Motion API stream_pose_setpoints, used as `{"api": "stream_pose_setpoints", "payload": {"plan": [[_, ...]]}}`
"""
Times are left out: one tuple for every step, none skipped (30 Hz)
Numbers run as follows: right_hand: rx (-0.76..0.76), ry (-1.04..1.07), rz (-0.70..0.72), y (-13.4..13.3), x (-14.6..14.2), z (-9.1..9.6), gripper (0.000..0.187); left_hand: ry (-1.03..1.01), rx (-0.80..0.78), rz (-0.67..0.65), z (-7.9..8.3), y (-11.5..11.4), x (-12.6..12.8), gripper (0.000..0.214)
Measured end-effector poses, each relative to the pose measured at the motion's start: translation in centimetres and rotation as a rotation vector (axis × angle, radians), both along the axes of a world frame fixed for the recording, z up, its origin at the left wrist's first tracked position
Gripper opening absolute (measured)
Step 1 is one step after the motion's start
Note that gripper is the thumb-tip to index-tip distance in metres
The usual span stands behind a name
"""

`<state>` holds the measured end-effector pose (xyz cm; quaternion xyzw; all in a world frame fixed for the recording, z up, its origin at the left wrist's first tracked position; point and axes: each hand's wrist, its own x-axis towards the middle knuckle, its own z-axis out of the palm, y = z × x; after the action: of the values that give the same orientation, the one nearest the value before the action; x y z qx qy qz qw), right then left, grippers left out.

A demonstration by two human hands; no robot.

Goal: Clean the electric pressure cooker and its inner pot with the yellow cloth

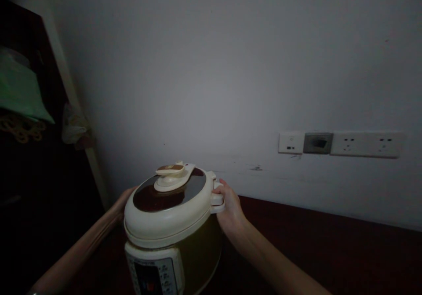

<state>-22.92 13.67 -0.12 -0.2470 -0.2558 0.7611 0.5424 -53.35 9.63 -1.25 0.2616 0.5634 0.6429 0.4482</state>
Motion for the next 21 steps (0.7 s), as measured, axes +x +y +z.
{"api": "stream_pose_setpoints", "payload": {"plan": [[0.025, -0.001, 0.006, 0.1, 0.0, -0.3, 0.057, -0.004, -0.002, -0.006, 0.0, 0.0, 0.0, 0.011], [0.047, -0.002, 0.012, 0.1, 0.0, -0.6, 0.054, -0.006, -0.004, -0.018, -0.1, 0.1, -0.1, 0.011], [0.061, -0.005, 0.012, 0.1, 0.0, -0.9, 0.052, -0.005, -0.005, -0.03, -0.1, 0.2, -0.3, 0.012], [0.067, -0.009, 0.008, 0.0, 0.0, -1.2, 0.051, -0.002, -0.006, -0.042, -0.2, 0.3, -0.5, 0.012], [0.065, -0.013, -0.001, 0.0, 0.0, -1.3, 0.051, 0.005, -0.013, -0.052, -0.3, 0.4, -0.8, 0.012], [0.057, -0.017, -0.013, -0.1, 0.1, -1.4, 0.052, 0.019, -0.024, -0.06, -0.4, 0.5, -1.1, 0.012], [0.045, -0.018, -0.024, -0.2, 0.1, -1.5, 0.052, 0.041, -0.034, -0.061, -0.6, 0.7, -1.4, 0.012], [0.033, -0.014, -0.034, -0.3, 0.1, -1.5, 0.053, 0.071, -0.04, -0.055, -0.8, 0.8, -1.7, 0.012], [0.022, -0.008, -0.042, -0.5, 0.2, -1.4, 0.054, 0.107, -0.04, -0.046, -0.9, 1.0, -2.0, 0.012], [0.011, -0.003, -0.049, -0.6, 0.2, -1.3, 0.054, 0.147, -0.034, -0.037, -1.0, 1.1, -2.2, 0.012], [0.001, 0.002, -0.056, -0.7, 0.3, -1.2, 0.055, 0.187, -0.022, -0.029, -1.1, 1.2, -2.4, 0.013], [0.002, 0.007, -0.061, -0.8, 0.3, -1.2, 0.056, 0.221, -0.011, -0.026, -1.2, 1.2, -2.5, 0.014], [0.01, 0.01, -0.063, -0.9, 0.4, -1.2, 0.056, 0.247, -0.004, -0.026, -1.2, 1.3, -2.5, 0.014], [0.025, 0.011, -0.061, -1.0, 0.5, -1.2, 0.055, 0.266, 0.0, -0.026, -1.1, 1.2, -2.5, 0.014], [0.043, 0.013, -0.058, -1.1, 0.6, -1.2, 0.055, 0.279, 0.002, -0.024, -1.1, 1.2, -2.5, 0.014], [0.065, 0.016, -0.056, -1.1, 0.8, -1.3, 0.054, 0.287, 0.0, -0.015, -1.0, 1.2, -2.4, 0.014], [0.087, 0.021, -0.056, -1.1, 0.9, -1.4, 0.053, 0.295, -0.004, -0.002, -0.9, 1.2, -2.3, 0.014], [0.104, 0.025, -0.06, -1.1, 0.9, -1.6, 0.053, 0.303, -0.009, 0.012, -0.8, 1.1, -2.2, 0.015], [0.113, 0.03, -0.07, -1.1, 1.0, -1.7, 0.053, 0.31, -0.015, 0.025, -0.7, 1.1, -2.2, 0.015], [0.12, 0.035, -0.081, -1.1, 1.0, -1.9, 0.053, 0.314, -0.02, 0.036, -0.6, 1.1, -2.1, 0.015], [0.12, 0.04, -0.092, -1.0, 1.0, -2.0, 0.053, 0.316, -0.023, 0.043, -0.4, 1.0, -2.0, 0.015]]}}
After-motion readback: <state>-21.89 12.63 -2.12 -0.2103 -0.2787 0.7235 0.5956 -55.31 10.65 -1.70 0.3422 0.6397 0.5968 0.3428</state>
